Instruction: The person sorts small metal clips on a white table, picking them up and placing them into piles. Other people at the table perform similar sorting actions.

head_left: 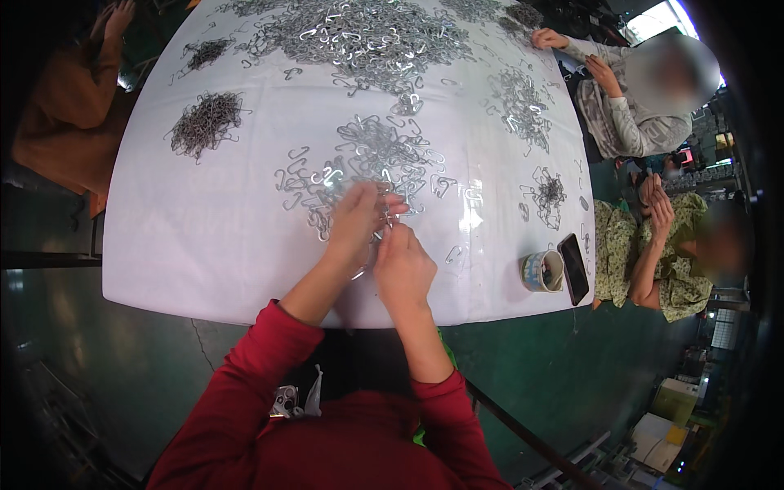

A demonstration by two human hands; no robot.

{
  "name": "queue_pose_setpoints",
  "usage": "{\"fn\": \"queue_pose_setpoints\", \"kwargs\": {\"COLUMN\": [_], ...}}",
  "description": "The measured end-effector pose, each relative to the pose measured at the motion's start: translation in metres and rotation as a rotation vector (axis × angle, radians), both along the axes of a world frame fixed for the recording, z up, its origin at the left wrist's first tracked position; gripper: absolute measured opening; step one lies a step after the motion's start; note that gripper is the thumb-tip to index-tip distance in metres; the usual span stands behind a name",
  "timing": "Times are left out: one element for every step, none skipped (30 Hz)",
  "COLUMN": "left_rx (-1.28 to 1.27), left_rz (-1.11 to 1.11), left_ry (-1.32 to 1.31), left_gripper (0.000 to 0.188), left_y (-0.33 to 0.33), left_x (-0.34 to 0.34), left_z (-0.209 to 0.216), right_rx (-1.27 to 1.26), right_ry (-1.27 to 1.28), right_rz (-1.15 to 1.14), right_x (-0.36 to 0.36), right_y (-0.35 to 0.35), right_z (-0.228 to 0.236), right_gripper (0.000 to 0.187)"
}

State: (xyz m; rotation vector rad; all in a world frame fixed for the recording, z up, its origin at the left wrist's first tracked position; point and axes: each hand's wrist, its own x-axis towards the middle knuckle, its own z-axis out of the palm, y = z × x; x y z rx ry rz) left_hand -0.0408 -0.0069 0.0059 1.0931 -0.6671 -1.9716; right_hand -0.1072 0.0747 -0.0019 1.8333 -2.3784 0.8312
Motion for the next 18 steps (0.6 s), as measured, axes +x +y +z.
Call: {"fn": "queue_pose_setpoints", "kwargs": {"left_rx": [0.062, 0.050, 0.030, 0.012, -0.008, -0.029, -0.051, -0.068, -0.087, -0.092, -0.096, -0.088, -0.080, -0.056, -0.033, -0.022, -0.159, -0.308], "left_rz": [0.026, 0.035, 0.053, 0.069, 0.048, 0.027, 0.008, 0.007, 0.012, 0.011, -0.001, -0.018, -0.034, -0.038, -0.040, -0.043, -0.091, -0.140], "left_ry": [0.030, 0.034, 0.057, 0.079, 0.070, 0.061, 0.052, 0.059, 0.065, 0.065, 0.057, 0.042, 0.026, 0.021, 0.015, 0.016, -0.101, -0.209], "left_gripper": [0.028, 0.030, 0.031, 0.033, 0.033, 0.034, 0.034, 0.034, 0.034, 0.034, 0.034, 0.034, 0.033, 0.033, 0.033, 0.033, 0.032, 0.030], "left_y": [0.002, 0.003, 0.004, 0.005, 0.006, 0.007, 0.008, 0.009, 0.010, 0.010, 0.010, 0.009, 0.009, 0.008, 0.007, 0.006, 0.005, 0.004], "left_x": [-0.004, -0.007, -0.010, -0.012, -0.013, -0.014, -0.015, -0.015, -0.014, -0.014, -0.013, -0.011, -0.010, -0.009, -0.008, -0.007, -0.005, -0.003], "left_z": [0.001, 0.002, 0.002, 0.002, 0.001, 0.000, -0.002, -0.003, -0.005, -0.007, -0.009, -0.010, -0.012, -0.013, -0.014, -0.016, -0.017, -0.019], "right_rx": [-0.013, -0.018, -0.012, -0.028, -0.034, -0.040, -0.040, -0.039, -0.036, -0.042, -0.045, -0.033, -0.023, 0.002, -0.008, 0.045, 0.063, 0.081], "right_ry": [-0.005, -0.010, -0.019, -0.015, -0.014, -0.013, -0.022, -0.030, -0.039, -0.040, -0.042, -0.049, -0.095, -0.147, -0.181, -0.255, -0.310, -0.363], "right_rz": [-0.005, -0.013, -0.019, -0.020, -0.020, -0.020, -0.016, -0.012, -0.015, -0.012, -0.018, -0.022, -0.041, -0.054, -0.057, -0.067, -0.069, -0.071], "right_x": [0.001, 0.002, 0.001, 0.001, 0.000, -0.001, -0.001, -0.002, -0.003, -0.003, -0.004, -0.005, -0.007, -0.012, -0.017, -0.023, -0.029, -0.036], "right_y": [-0.002, -0.003, -0.004, -0.005, -0.005, -0.005, -0.006, -0.006, -0.007, -0.008, -0.008, -0.008, -0.008, -0.009, -0.008, -0.008, -0.007, -0.006], "right_z": [-0.003, -0.005, -0.006, -0.007, -0.007, -0.007, -0.007, -0.006, -0.005, -0.004, -0.004, -0.003, -0.003, -0.003, -0.002, -0.002, -0.002, -0.001], "right_gripper": [0.012, 0.012, 0.012, 0.012, 0.012, 0.012, 0.012, 0.013, 0.013, 0.013, 0.014, 0.015, 0.017, 0.019, 0.022, 0.025, 0.028, 0.031]}}
